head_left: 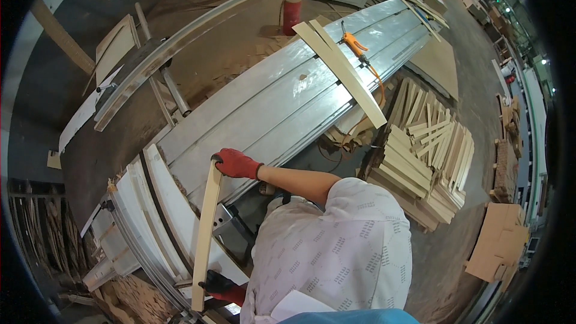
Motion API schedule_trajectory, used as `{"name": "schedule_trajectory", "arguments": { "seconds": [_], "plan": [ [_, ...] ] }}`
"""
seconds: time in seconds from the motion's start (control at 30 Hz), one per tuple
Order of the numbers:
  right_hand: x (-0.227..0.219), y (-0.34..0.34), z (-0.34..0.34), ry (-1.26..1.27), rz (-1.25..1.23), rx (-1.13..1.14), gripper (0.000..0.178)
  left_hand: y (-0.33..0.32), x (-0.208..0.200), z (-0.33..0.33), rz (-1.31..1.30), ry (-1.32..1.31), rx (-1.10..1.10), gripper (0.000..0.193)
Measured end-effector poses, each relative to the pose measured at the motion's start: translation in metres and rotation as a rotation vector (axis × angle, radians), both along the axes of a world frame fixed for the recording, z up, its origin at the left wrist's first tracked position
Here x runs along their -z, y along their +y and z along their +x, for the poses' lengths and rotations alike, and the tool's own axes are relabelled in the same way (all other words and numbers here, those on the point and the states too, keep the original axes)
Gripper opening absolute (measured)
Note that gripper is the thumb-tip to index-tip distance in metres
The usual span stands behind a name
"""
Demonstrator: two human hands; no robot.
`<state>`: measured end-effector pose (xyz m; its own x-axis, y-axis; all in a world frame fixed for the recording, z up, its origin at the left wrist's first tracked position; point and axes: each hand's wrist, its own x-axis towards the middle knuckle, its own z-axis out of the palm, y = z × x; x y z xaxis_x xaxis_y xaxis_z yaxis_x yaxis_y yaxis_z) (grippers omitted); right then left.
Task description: The recorder uses a large industrial sliding table saw to cut thin strips of wood to length.
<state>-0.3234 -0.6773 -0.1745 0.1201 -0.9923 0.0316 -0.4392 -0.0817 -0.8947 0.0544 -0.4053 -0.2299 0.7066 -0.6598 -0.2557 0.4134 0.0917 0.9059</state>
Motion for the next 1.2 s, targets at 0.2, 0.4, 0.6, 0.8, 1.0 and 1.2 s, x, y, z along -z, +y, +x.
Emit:
{"name": "schedule_trajectory", "arguments": {
  "seconds": [0.2,0.4,0.6,0.8,1.0,1.2],
  "plan": [
    [0.002,-0.002,0.003,0.037,-0.036,-0.030,0.036,0.010,-0.003,-0.008,0.001,0.020,-0.034,0.043],
    [-0.014,0.003,-0.010,0.142,-0.007,-0.305,0.045,0.013,-0.007,-0.011,-0.010,0.005,-0.055,0.044],
    [-0.022,0.014,-0.019,0.317,-0.125,-0.531,0.057,0.016,-0.012,-0.016,-0.014,0.010,-0.071,0.045],
    [0.002,0.017,-0.024,0.301,-0.284,-0.488,0.045,0.013,-0.014,-0.016,-0.028,0.015,-0.076,0.046],
    [0.000,0.017,-0.012,0.314,-0.228,-0.583,0.047,0.040,-0.034,-0.031,-0.135,0.036,-0.196,0.048],
    [-0.013,0.023,0.002,0.393,-0.160,-0.663,0.049,0.024,-0.037,-0.051,-0.019,0.074,-0.641,0.028]
  ]
}}
